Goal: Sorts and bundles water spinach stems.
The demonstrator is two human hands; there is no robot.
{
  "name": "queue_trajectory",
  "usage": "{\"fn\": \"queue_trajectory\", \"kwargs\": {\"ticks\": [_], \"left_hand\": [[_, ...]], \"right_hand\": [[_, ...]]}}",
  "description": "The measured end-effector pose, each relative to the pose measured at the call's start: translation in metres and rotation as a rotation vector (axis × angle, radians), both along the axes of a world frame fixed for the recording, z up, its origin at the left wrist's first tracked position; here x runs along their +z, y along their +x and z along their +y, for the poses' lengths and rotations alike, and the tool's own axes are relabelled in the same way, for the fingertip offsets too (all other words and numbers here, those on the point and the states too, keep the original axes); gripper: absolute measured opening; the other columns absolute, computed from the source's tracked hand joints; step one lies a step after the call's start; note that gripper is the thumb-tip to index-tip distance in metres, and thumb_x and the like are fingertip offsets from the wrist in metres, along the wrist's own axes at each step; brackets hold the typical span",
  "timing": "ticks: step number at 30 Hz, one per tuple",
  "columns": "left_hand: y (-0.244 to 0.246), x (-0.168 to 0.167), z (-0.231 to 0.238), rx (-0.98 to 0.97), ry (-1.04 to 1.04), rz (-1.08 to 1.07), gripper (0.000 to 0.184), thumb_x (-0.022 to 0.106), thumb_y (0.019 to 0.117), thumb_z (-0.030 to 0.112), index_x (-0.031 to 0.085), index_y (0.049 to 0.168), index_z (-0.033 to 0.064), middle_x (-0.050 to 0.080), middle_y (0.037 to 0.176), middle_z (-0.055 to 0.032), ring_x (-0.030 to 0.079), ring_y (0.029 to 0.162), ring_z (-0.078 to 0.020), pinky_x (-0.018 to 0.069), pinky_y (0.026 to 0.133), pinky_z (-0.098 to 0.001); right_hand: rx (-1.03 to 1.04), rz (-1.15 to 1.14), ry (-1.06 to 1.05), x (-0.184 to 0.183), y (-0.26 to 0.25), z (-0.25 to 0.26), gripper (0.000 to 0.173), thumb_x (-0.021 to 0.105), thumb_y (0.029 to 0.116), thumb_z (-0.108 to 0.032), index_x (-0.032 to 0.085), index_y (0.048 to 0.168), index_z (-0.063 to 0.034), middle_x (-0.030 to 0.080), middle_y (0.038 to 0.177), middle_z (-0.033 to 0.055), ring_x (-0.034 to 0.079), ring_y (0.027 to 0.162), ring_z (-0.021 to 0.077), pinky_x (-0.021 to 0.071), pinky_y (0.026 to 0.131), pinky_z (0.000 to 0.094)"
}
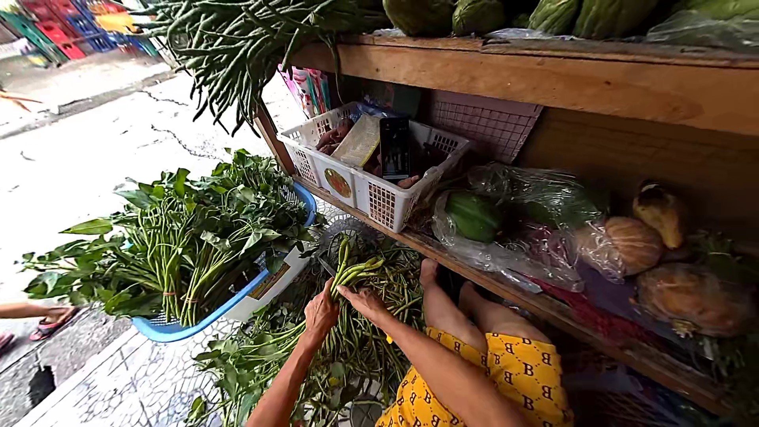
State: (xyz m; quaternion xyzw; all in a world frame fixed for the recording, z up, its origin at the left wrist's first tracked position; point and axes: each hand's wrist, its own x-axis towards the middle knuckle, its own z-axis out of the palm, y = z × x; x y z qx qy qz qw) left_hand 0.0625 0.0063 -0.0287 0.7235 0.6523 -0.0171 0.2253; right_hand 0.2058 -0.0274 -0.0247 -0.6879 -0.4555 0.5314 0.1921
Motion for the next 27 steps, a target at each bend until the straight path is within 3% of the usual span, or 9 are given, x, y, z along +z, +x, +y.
{"fn": "queue_trajectory", "kwargs": {"ticks": [6, 15, 17, 19, 23, 27], "left_hand": [[0.003, -0.006, -0.006, -0.004, 0.007, 0.010, 0.059, 0.057, 0.1010, 0.022, 0.040, 0.158, 0.0207, 0.071, 0.120, -0.0220, 0.067, 0.113, -0.0436, 0.0496, 0.095, -0.0618], [0.009, -0.021, -0.004, 0.002, 0.200, 0.044, 0.060, 0.057, 0.1012, 0.017, 0.040, 0.158, 0.0163, 0.069, 0.124, -0.0208, 0.069, 0.106, -0.0423, 0.0523, 0.090, -0.0598], [0.008, -0.020, -0.006, 0.015, 0.199, 0.005, 0.058, 0.058, 0.1011, 0.018, 0.043, 0.157, 0.0142, 0.070, 0.122, -0.0213, 0.069, 0.106, -0.0433, 0.0516, 0.090, -0.0616], [0.005, -0.012, -0.006, 0.005, 0.136, -0.034, 0.058, 0.059, 0.1003, 0.019, 0.043, 0.156, 0.0135, 0.071, 0.119, -0.0228, 0.069, 0.109, -0.0443, 0.0498, 0.093, -0.0632], [-0.010, -0.001, 0.002, -0.124, -0.078, -0.154, 0.055, 0.060, 0.1000, 0.025, 0.046, 0.151, 0.0099, 0.069, 0.115, -0.0268, 0.066, 0.112, -0.0449, 0.0474, 0.097, -0.0635], [-0.030, -0.010, 0.009, -0.244, -0.277, -0.430, 0.049, 0.067, 0.0943, 0.020, 0.056, 0.139, 0.0033, 0.066, 0.124, -0.0214, 0.064, 0.116, -0.0326, 0.0476, 0.103, -0.0557]], "right_hand": [[0.009, -0.001, 0.005, -0.001, -0.003, 0.002, 0.081, 0.047, 0.1009, -0.067, 0.062, 0.128, 0.0075, 0.060, 0.135, 0.0277, 0.056, 0.131, 0.0393, 0.0427, 0.109, 0.0575], [-0.074, -0.075, -0.033, 0.007, -0.010, -0.003, 0.079, 0.044, 0.1015, -0.068, 0.065, 0.123, 0.0058, 0.063, 0.132, 0.0251, 0.059, 0.128, 0.0367, 0.0468, 0.105, 0.0550], [-0.054, -0.083, 0.007, 0.004, -0.008, -0.003, 0.079, 0.045, 0.1010, -0.068, 0.067, 0.117, 0.0056, 0.065, 0.126, 0.0249, 0.062, 0.123, 0.0372, 0.0483, 0.102, 0.0564], [-0.007, -0.080, 0.064, -0.002, -0.003, -0.001, 0.078, 0.046, 0.1000, -0.069, 0.067, 0.116, 0.0045, 0.066, 0.123, 0.0252, 0.063, 0.119, 0.0375, 0.0484, 0.100, 0.0577], [0.093, -0.087, 0.112, -0.010, 0.006, 0.006, 0.082, 0.051, 0.0955, -0.073, 0.063, 0.129, 0.0010, 0.066, 0.127, 0.0237, 0.062, 0.123, 0.0374, 0.0463, 0.105, 0.0583], [0.228, -0.113, 0.182, -0.020, 0.013, 0.013, 0.082, 0.055, 0.0937, -0.072, 0.061, 0.130, 0.0005, 0.066, 0.126, 0.0240, 0.062, 0.122, 0.0375, 0.0456, 0.105, 0.0583]]}}
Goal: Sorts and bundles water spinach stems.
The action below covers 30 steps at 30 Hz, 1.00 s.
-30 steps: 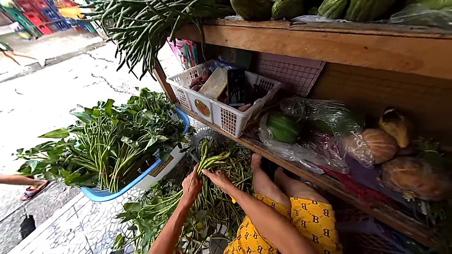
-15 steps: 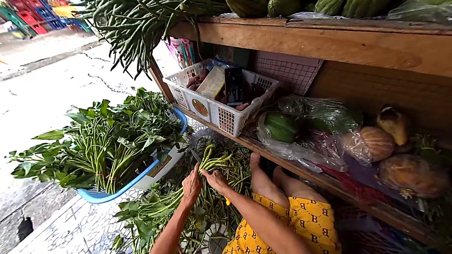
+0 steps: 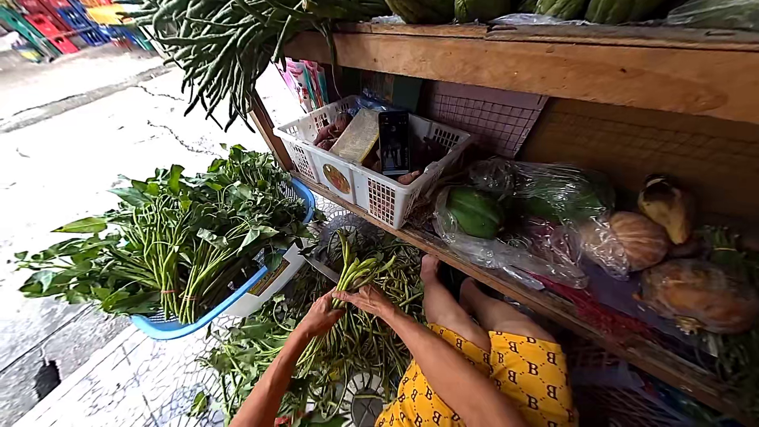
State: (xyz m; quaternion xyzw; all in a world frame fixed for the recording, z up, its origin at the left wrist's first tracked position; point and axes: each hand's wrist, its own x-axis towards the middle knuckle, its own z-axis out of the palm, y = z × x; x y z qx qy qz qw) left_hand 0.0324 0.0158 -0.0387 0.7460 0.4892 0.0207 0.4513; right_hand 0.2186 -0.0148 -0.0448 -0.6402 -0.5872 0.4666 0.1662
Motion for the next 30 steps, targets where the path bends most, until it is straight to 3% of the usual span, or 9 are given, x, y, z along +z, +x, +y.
{"fn": "queue_trajectory", "kwargs": {"ticks": [2, 5, 7, 12, 16, 20, 25, 28, 30], "left_hand": [[-0.005, -0.001, 0.000, -0.028, -0.073, -0.069, 0.047, 0.069, 0.0931, 0.017, 0.057, 0.137, 0.0036, 0.066, 0.123, -0.0176, 0.065, 0.111, -0.0253, 0.0504, 0.100, -0.0489], [-0.008, -0.004, -0.002, 0.006, -0.118, -0.110, 0.041, 0.070, 0.0929, 0.017, 0.059, 0.130, 0.0029, 0.068, 0.110, -0.0134, 0.065, 0.093, -0.0185, 0.0536, 0.088, -0.0419], [-0.008, -0.007, -0.003, 0.036, -0.115, -0.111, 0.039, 0.070, 0.0924, 0.017, 0.060, 0.127, 0.0020, 0.068, 0.106, -0.0132, 0.065, 0.090, -0.0184, 0.0540, 0.085, -0.0415], [-0.007, -0.008, 0.000, 0.031, 0.000, 0.006, 0.045, 0.070, 0.0929, 0.022, 0.060, 0.131, -0.0001, 0.068, 0.116, -0.0222, 0.066, 0.110, -0.0325, 0.0486, 0.100, -0.0550], [-0.001, -0.001, -0.002, 0.033, 0.091, 0.160, 0.048, 0.066, 0.0955, 0.029, 0.058, 0.133, -0.0004, 0.068, 0.114, -0.0254, 0.065, 0.111, -0.0407, 0.0464, 0.098, -0.0623], [0.013, 0.012, -0.009, 0.070, 0.166, 0.353, 0.050, 0.060, 0.0996, 0.027, 0.052, 0.143, 0.0039, 0.067, 0.119, -0.0273, 0.064, 0.115, -0.0446, 0.0463, 0.098, -0.0637], [0.035, 0.022, -0.013, 0.112, 0.231, 0.511, 0.051, 0.055, 0.1003, 0.020, 0.047, 0.149, 0.0099, 0.068, 0.121, -0.0254, 0.064, 0.116, -0.0455, 0.0478, 0.096, -0.0635], [0.045, 0.015, -0.017, 0.158, 0.256, 0.545, 0.047, 0.049, 0.1038, 0.020, 0.047, 0.149, 0.0084, 0.068, 0.124, -0.0239, 0.065, 0.117, -0.0430, 0.0486, 0.096, -0.0616], [0.047, 0.010, -0.019, 0.181, 0.277, 0.539, 0.045, 0.046, 0.1049, 0.021, 0.048, 0.148, 0.0075, 0.068, 0.123, -0.0230, 0.066, 0.115, -0.0422, 0.0498, 0.095, -0.0603]], "right_hand": [[0.019, 0.027, -0.001, -0.003, -0.001, 0.000, 0.080, 0.056, 0.0935, -0.072, 0.062, 0.129, 0.0001, 0.066, 0.125, 0.0234, 0.062, 0.121, 0.0367, 0.0456, 0.105, 0.0581], [-0.035, 0.101, 0.011, -0.010, -0.006, -0.004, 0.076, 0.056, 0.0944, -0.070, 0.065, 0.123, -0.0005, 0.067, 0.119, 0.0226, 0.064, 0.116, 0.0352, 0.0470, 0.102, 0.0574], [-0.058, 0.115, 0.013, -0.010, -0.008, -0.006, 0.075, 0.055, 0.0950, -0.071, 0.066, 0.122, -0.0009, 0.068, 0.118, 0.0226, 0.064, 0.116, 0.0353, 0.0474, 0.102, 0.0572], [-0.156, 0.210, 0.033, -0.005, -0.016, -0.014, 0.071, 0.059, 0.0967, -0.064, 0.068, 0.118, 0.0031, 0.068, 0.118, 0.0243, 0.063, 0.116, 0.0348, 0.0462, 0.104, 0.0554], [-0.204, 0.152, -0.039, 0.002, -0.020, -0.016, 0.077, 0.054, 0.0961, -0.070, 0.069, 0.119, 0.0030, 0.068, 0.122, 0.0244, 0.063, 0.120, 0.0365, 0.0468, 0.103, 0.0578], [-0.225, 0.059, -0.074, 0.013, -0.020, -0.016, 0.078, 0.051, 0.0965, -0.072, 0.069, 0.118, 0.0014, 0.068, 0.120, 0.0229, 0.064, 0.119, 0.0364, 0.0488, 0.100, 0.0586], [-0.250, 0.087, -0.152, 0.022, -0.016, -0.016, 0.080, 0.045, 0.1015, -0.067, 0.065, 0.123, 0.0072, 0.063, 0.131, 0.0272, 0.059, 0.127, 0.0384, 0.0441, 0.106, 0.0584], [-0.242, 0.039, -0.159, 0.019, -0.017, -0.016, 0.087, 0.050, 0.0952, -0.074, 0.065, 0.124, 0.0065, 0.063, 0.131, 0.0258, 0.059, 0.127, 0.0374, 0.0452, 0.106, 0.0573], [-0.243, -0.014, -0.166, 0.020, -0.019, -0.017, 0.089, 0.047, 0.0944, -0.077, 0.066, 0.120, 0.0060, 0.065, 0.128, 0.0252, 0.061, 0.125, 0.0372, 0.0466, 0.103, 0.0571]]}}
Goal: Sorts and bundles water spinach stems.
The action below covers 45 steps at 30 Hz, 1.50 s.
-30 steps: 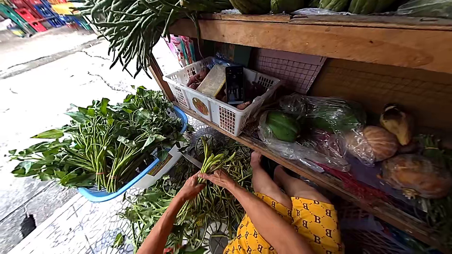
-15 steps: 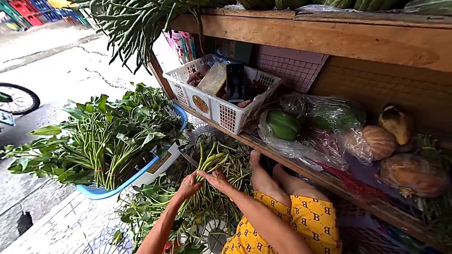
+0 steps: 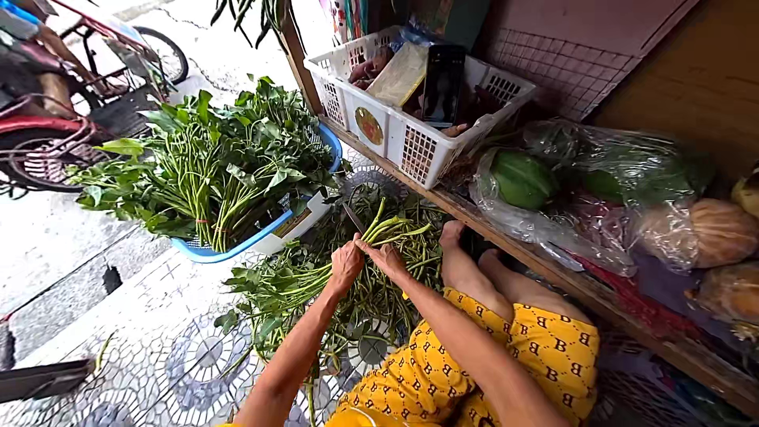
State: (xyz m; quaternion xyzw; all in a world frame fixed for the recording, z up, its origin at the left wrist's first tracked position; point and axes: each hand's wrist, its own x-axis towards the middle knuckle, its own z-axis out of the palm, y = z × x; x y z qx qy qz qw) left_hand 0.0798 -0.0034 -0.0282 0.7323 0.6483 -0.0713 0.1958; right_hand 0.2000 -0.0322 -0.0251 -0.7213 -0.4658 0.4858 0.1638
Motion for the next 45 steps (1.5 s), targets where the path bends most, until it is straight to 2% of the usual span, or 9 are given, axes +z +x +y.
{"fn": "queue_trajectory", "kwargs": {"ticks": [4, 23, 25, 28, 30, 33, 37, 40, 45], "left_hand": [[-0.002, -0.006, -0.004, 0.001, -0.008, 0.002, 0.049, 0.048, 0.1033, 0.019, 0.046, 0.151, 0.0099, 0.067, 0.127, -0.0226, 0.066, 0.115, -0.0423, 0.0503, 0.094, -0.0605], [-0.007, -0.012, -0.009, 0.003, 0.034, 0.058, 0.047, 0.048, 0.1035, 0.018, 0.046, 0.151, 0.0111, 0.067, 0.128, -0.0207, 0.067, 0.113, -0.0416, 0.0519, 0.092, -0.0586], [-0.013, -0.019, -0.007, 0.017, 0.028, 0.076, 0.046, 0.047, 0.1043, 0.018, 0.047, 0.150, 0.0115, 0.066, 0.128, -0.0208, 0.067, 0.113, -0.0410, 0.0519, 0.092, -0.0586], [-0.026, -0.034, -0.008, 0.048, -0.006, 0.087, 0.048, 0.049, 0.1030, 0.018, 0.046, 0.150, 0.0127, 0.068, 0.126, -0.0208, 0.067, 0.115, -0.0410, 0.0513, 0.094, -0.0593], [-0.030, -0.035, -0.010, 0.072, -0.020, 0.071, 0.051, 0.052, 0.1013, 0.019, 0.044, 0.152, 0.0134, 0.068, 0.125, -0.0207, 0.067, 0.115, -0.0408, 0.0512, 0.094, -0.0599], [-0.038, -0.028, -0.010, 0.121, -0.045, 0.048, 0.054, 0.055, 0.1001, 0.020, 0.043, 0.152, 0.0126, 0.069, 0.123, -0.0222, 0.066, 0.116, -0.0420, 0.0503, 0.095, -0.0607], [-0.051, -0.016, -0.007, 0.148, -0.050, 0.011, 0.057, 0.057, 0.1004, 0.022, 0.041, 0.153, 0.0096, 0.067, 0.125, -0.0255, 0.064, 0.118, -0.0442, 0.0487, 0.097, -0.0622], [-0.057, -0.006, -0.005, 0.138, -0.013, -0.029, 0.058, 0.059, 0.0996, 0.020, 0.042, 0.153, 0.0064, 0.066, 0.124, -0.0287, 0.063, 0.119, -0.0471, 0.0475, 0.098, -0.0642], [-0.063, 0.017, 0.005, 0.088, 0.040, -0.124, 0.054, 0.060, 0.0999, 0.022, 0.046, 0.148, 0.0029, 0.066, 0.121, -0.0304, 0.063, 0.117, -0.0492, 0.0457, 0.098, -0.0662]], "right_hand": [[0.037, -0.062, -0.052, 0.003, -0.002, -0.001, 0.086, 0.030, 0.1032, -0.071, 0.066, 0.123, 0.0055, 0.064, 0.131, 0.0253, 0.060, 0.127, 0.0375, 0.0461, 0.104, 0.0574], [-0.136, 0.192, -0.083, -0.012, -0.010, -0.006, 0.084, 0.044, 0.0993, -0.072, 0.065, 0.125, 0.0056, 0.063, 0.128, 0.0273, 0.061, 0.121, 0.0386, 0.0455, 0.102, 0.0582], [-0.147, 0.259, -0.099, -0.014, -0.015, -0.007, 0.084, 0.045, 0.0989, -0.072, 0.063, 0.124, 0.0063, 0.064, 0.117, 0.0259, 0.062, 0.105, 0.0355, 0.0480, 0.095, 0.0551], [-0.145, 0.371, -0.157, -0.006, -0.017, -0.012, 0.068, 0.043, 0.0993, -0.073, 0.059, 0.095, -0.0066, 0.045, 0.070, 0.0016, 0.041, 0.056, 0.0137, 0.0395, 0.056, 0.0310], [-0.128, 0.518, -0.284, 0.001, -0.009, -0.011, 0.066, 0.030, 0.1022, -0.073, 0.050, 0.082, -0.0128, 0.038, 0.057, -0.0037, 0.035, 0.043, 0.0086, 0.0331, 0.044, 0.0234], [-0.086, 0.676, -0.422, 0.003, 0.000, -0.010, 0.089, 0.008, 0.0972, -0.080, 0.060, 0.090, -0.0078, 0.042, 0.053, -0.0014, 0.038, 0.039, 0.0094, 0.0340, 0.040, 0.0231], [0.242, 0.330, -0.219, 0.029, 0.008, -0.010, 0.063, 0.042, 0.1024, -0.068, 0.061, 0.102, -0.0080, 0.049, 0.065, -0.0020, 0.046, 0.050, 0.0069, 0.0412, 0.049, 0.0228], [0.510, 0.002, 0.058, 0.089, 0.046, -0.015, 0.057, 0.080, 0.0910, -0.030, 0.056, 0.129, 0.0052, 0.063, 0.118, 0.0250, 0.061, 0.108, 0.0356, 0.0483, 0.094, 0.0568], [0.027, -0.133, 0.529, 0.167, 0.180, -0.095, 0.050, 0.082, 0.0867, -0.010, 0.060, 0.130, -0.0004, 0.065, 0.120, 0.0249, 0.065, 0.108, 0.0391, 0.0527, 0.091, 0.0595]]}}
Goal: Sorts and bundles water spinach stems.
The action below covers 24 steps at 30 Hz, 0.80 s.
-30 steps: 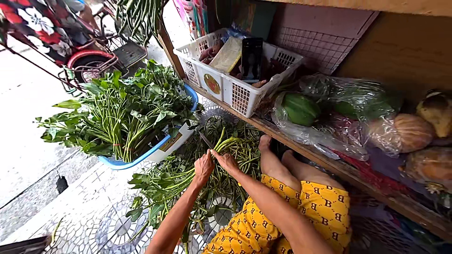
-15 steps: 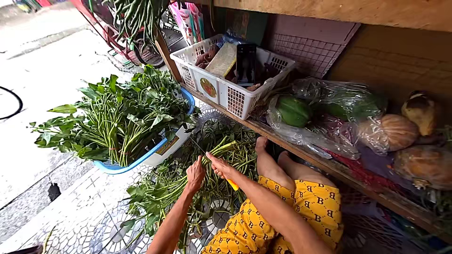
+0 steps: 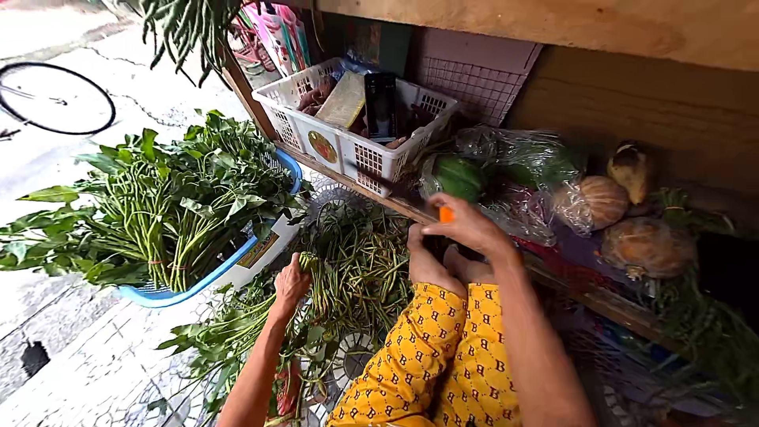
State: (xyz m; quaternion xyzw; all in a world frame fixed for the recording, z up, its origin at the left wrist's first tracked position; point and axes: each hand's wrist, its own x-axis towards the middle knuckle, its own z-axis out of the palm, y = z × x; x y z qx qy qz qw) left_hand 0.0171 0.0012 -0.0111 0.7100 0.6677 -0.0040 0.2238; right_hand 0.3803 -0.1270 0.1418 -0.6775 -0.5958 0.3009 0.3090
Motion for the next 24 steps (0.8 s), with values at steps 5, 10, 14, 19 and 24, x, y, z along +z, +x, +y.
{"fn": "queue_trajectory", "kwargs": {"ticks": [5, 10, 14, 19, 24], "left_hand": [[0.001, 0.028, 0.014, -0.092, 0.110, -0.433, 0.051, 0.066, 0.0967, 0.030, 0.056, 0.135, -0.0023, 0.069, 0.112, -0.0244, 0.068, 0.104, -0.0379, 0.0499, 0.095, -0.0589], [0.022, 0.060, 0.029, -0.109, -0.004, -0.956, 0.039, 0.070, 0.0945, 0.015, 0.059, 0.127, -0.0023, 0.071, 0.102, -0.0123, 0.070, 0.087, -0.0177, 0.0596, 0.084, -0.0392], [0.041, 0.076, 0.038, -0.132, -0.035, -1.250, 0.024, 0.067, 0.0966, 0.017, 0.063, 0.117, 0.0048, 0.070, 0.089, -0.0026, 0.067, 0.074, -0.0099, 0.0586, 0.071, -0.0289], [0.078, 0.092, 0.048, -0.180, -0.039, -1.397, 0.009, 0.064, 0.0957, 0.009, 0.059, 0.101, 0.0044, 0.068, 0.078, 0.0001, 0.067, 0.069, -0.0094, 0.0593, 0.069, -0.0275], [0.083, 0.088, 0.033, -0.195, 0.041, -1.340, 0.015, 0.065, 0.0995, 0.022, 0.063, 0.108, 0.0102, 0.066, 0.086, 0.0003, 0.063, 0.073, -0.0073, 0.0555, 0.070, -0.0279]], "right_hand": [[-0.618, -0.229, -0.106, -0.051, 0.131, -0.093, 0.056, 0.082, 0.0898, -0.025, 0.059, 0.132, 0.0042, 0.061, 0.125, 0.0354, 0.057, 0.121, 0.0509, 0.0402, 0.102, 0.0703], [-0.742, -0.294, -0.235, -0.108, 0.173, -0.118, 0.076, 0.086, 0.0851, -0.030, 0.053, 0.142, 0.0077, 0.047, 0.143, 0.0409, 0.042, 0.137, 0.0551, 0.0303, 0.114, 0.0684], [-0.603, -0.268, 0.064, -0.048, 0.101, -0.056, 0.080, 0.081, 0.0900, -0.031, 0.043, 0.149, 0.0087, 0.041, 0.148, 0.0408, 0.041, 0.138, 0.0558, 0.0336, 0.114, 0.0683], [0.007, 0.222, 0.082, -0.031, -0.059, 0.056, 0.097, 0.088, 0.0819, -0.026, 0.030, 0.156, -0.0024, 0.055, 0.141, 0.0252, 0.059, 0.126, 0.0383, 0.0527, 0.102, 0.0534], [0.275, 0.605, 0.199, -0.082, -0.144, 0.120, 0.105, 0.089, 0.0633, 0.006, 0.035, 0.153, -0.0054, 0.061, 0.135, 0.0167, 0.063, 0.117, 0.0219, 0.0549, 0.098, 0.0401]]}}
